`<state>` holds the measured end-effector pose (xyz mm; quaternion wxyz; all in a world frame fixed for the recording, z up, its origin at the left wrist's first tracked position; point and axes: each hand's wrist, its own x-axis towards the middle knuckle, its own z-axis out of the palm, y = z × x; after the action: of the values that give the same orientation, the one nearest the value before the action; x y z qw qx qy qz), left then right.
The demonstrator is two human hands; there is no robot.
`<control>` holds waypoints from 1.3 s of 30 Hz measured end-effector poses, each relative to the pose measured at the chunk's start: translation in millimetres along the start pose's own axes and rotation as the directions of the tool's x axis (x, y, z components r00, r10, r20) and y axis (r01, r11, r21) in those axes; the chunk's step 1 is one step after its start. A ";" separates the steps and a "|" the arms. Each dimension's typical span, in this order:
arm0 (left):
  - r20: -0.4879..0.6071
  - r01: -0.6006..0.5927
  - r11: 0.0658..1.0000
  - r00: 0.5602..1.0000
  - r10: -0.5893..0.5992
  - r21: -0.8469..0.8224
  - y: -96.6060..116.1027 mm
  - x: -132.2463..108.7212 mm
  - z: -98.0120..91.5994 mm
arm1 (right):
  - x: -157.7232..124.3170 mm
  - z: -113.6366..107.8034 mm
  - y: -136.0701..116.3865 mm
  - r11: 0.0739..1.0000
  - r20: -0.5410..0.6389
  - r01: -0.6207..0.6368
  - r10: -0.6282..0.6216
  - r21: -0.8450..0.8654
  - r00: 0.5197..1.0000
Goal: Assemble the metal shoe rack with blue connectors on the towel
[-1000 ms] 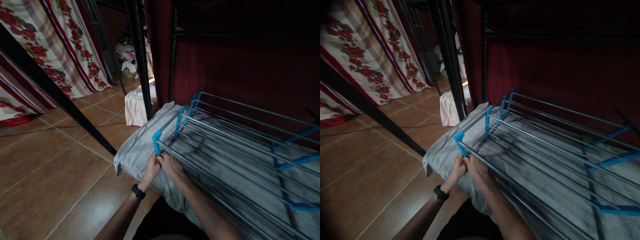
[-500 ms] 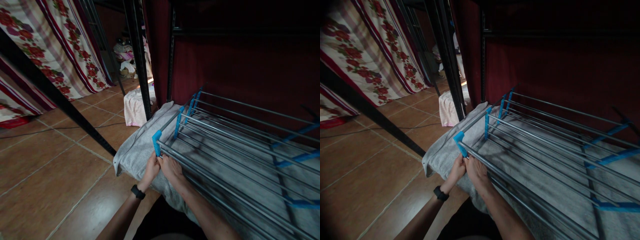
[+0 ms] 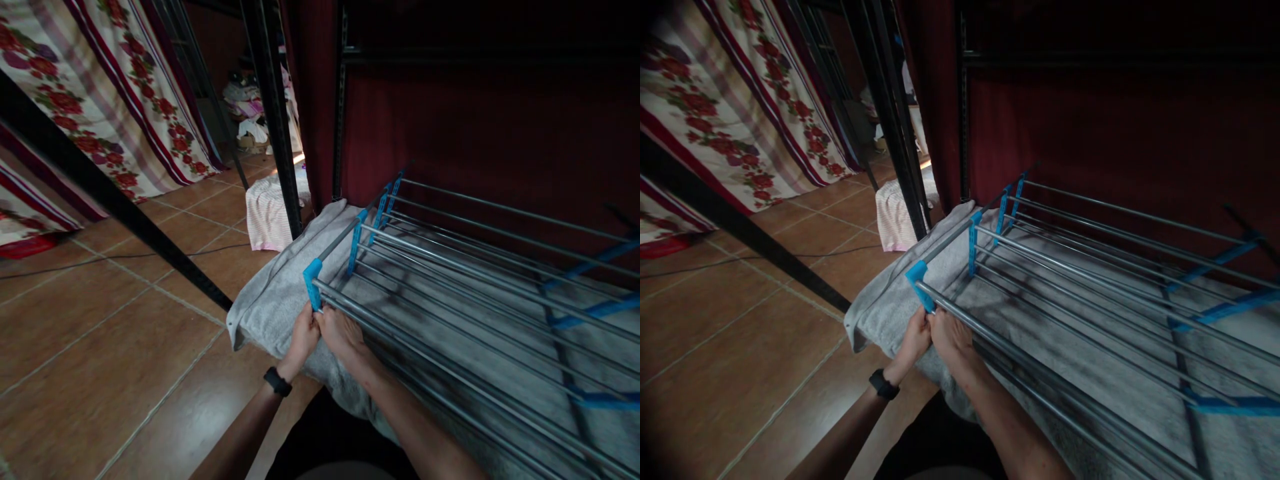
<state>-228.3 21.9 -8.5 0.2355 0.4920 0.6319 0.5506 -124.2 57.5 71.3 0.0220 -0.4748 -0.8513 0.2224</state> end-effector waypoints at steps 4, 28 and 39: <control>-0.008 0.002 1.000 1.000 -0.002 0.007 -0.8 -0.4 0.4 | 2.5 -1.0 2.8 0.998 0.026 0.028 -0.029 0.053 0.999; 0.257 0.014 1.000 0.966 -0.014 0.000 -28.3 -12.0 -25.5 | -184.4 52.0 114.9 0.943 -0.396 0.282 -0.331 -0.179 0.856; 0.154 0.069 0.996 0.986 -0.059 -0.061 -2.0 6.1 -32.1 | -189.8 7.8 77.1 0.932 -0.315 0.363 -0.341 0.011 0.886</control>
<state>-258.4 12.5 0.1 0.3168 0.5039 0.6092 0.5240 39.5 -65.9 66.5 0.2106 -0.3403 -0.9010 0.1673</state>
